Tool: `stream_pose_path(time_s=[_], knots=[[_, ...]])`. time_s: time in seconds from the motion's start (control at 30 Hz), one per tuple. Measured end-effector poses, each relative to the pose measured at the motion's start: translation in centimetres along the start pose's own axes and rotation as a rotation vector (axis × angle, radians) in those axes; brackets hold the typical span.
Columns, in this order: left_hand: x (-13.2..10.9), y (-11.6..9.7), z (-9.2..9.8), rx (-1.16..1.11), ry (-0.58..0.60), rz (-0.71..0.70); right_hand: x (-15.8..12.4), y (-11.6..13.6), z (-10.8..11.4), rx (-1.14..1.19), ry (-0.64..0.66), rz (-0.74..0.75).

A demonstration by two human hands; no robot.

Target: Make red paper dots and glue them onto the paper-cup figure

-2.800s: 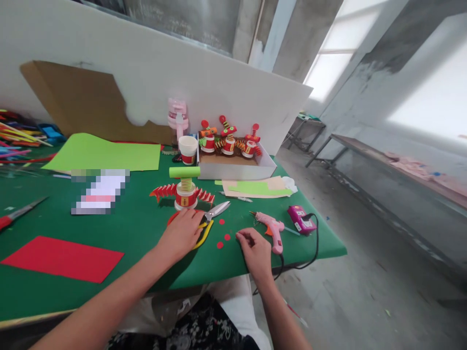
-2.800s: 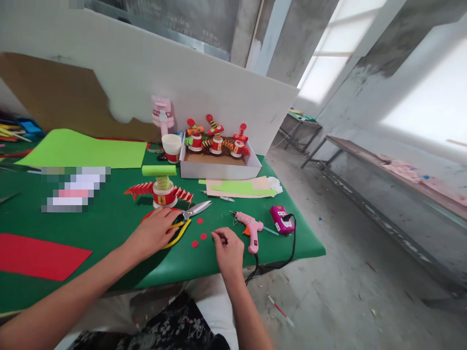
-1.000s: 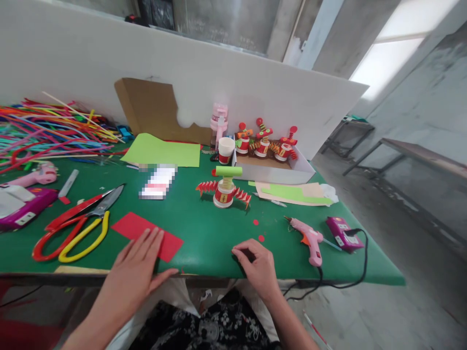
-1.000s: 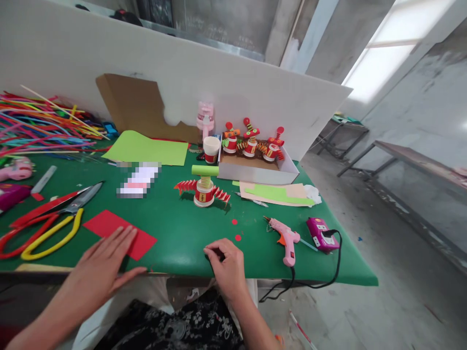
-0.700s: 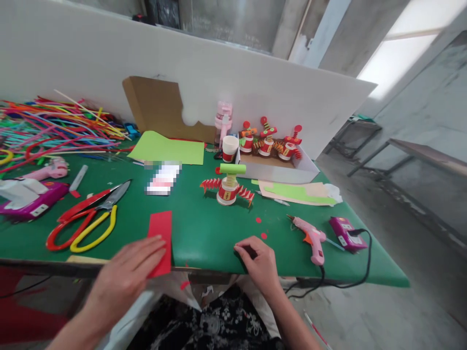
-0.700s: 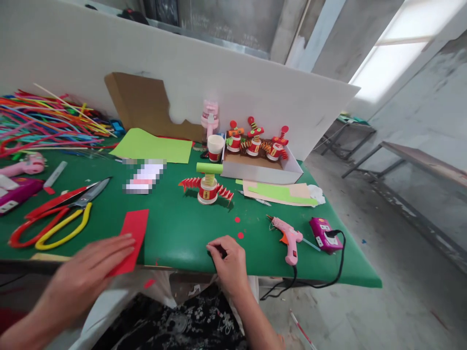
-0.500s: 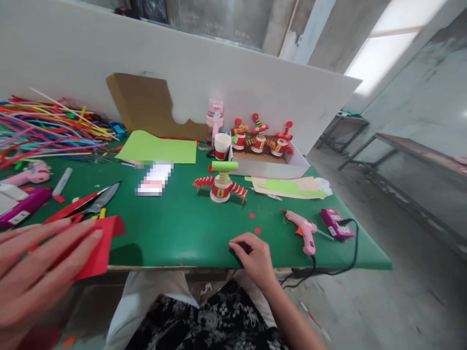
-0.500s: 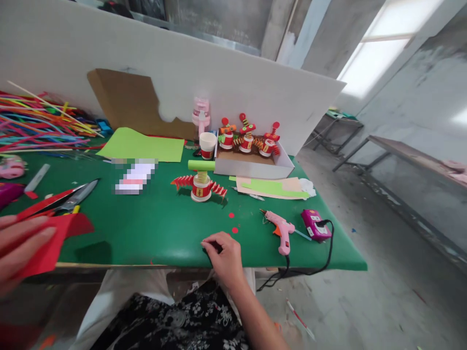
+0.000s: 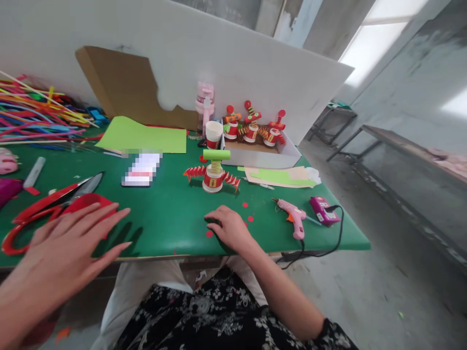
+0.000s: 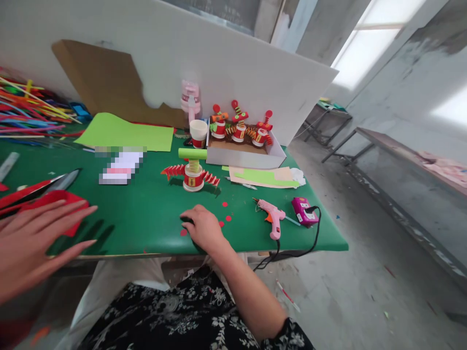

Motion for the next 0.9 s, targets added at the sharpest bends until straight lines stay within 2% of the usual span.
stream_pose_path(time_s=[0.1,0.2,0.33,0.47,0.57,0.67,0.73,0.77,0.9], knots=[[0.8,-3.2,0.9,0.02,-0.074,-0.073,-0.9,-0.1,0.2,-0.046,-0.101,-0.056],[0.9,-5.1,0.5,-0.03,-0.106,-0.087,-2.9,0.4,0.0,-0.008,-0.179,-0.047],[0.9,-8.0,-1.7,-0.18,-0.153,-0.239,-5.0,1.5,-1.2,-0.043,-0.133,0.033],[1.6,-10.4,-3.8,-0.235,-0.084,-0.369,-5.2,1.9,-2.1,-0.262,-0.1,0.052],[2.1,-9.9,-3.6,-0.189,-0.066,-0.274,-5.0,1.6,-2.2,-0.314,-0.104,0.041],[1.6,-7.9,-2.5,-0.064,-0.055,0.024,-5.1,1.3,-2.2,-0.267,-0.123,0.036],[0.6,-6.6,-2.6,-0.016,0.0,0.127,-5.3,1.1,-2.3,-0.228,-0.156,0.04],[0.1,-6.2,-3.0,-0.02,0.023,0.104,-5.4,1.0,-2.4,-0.205,-0.184,0.045],[-2.0,-5.0,-5.1,-0.104,0.042,-0.206,-5.5,0.7,-2.4,-0.032,-0.319,0.034]])
Point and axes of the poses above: each hand's wrist, its own x-axis towards the middle knuckle, its own z-axis out of the back of the hand, y = z × x, the point moved 1 cm from there along x, towards the middle knuckle, and after that the axes turned 9 degrees about y, right-handed, at the moved point
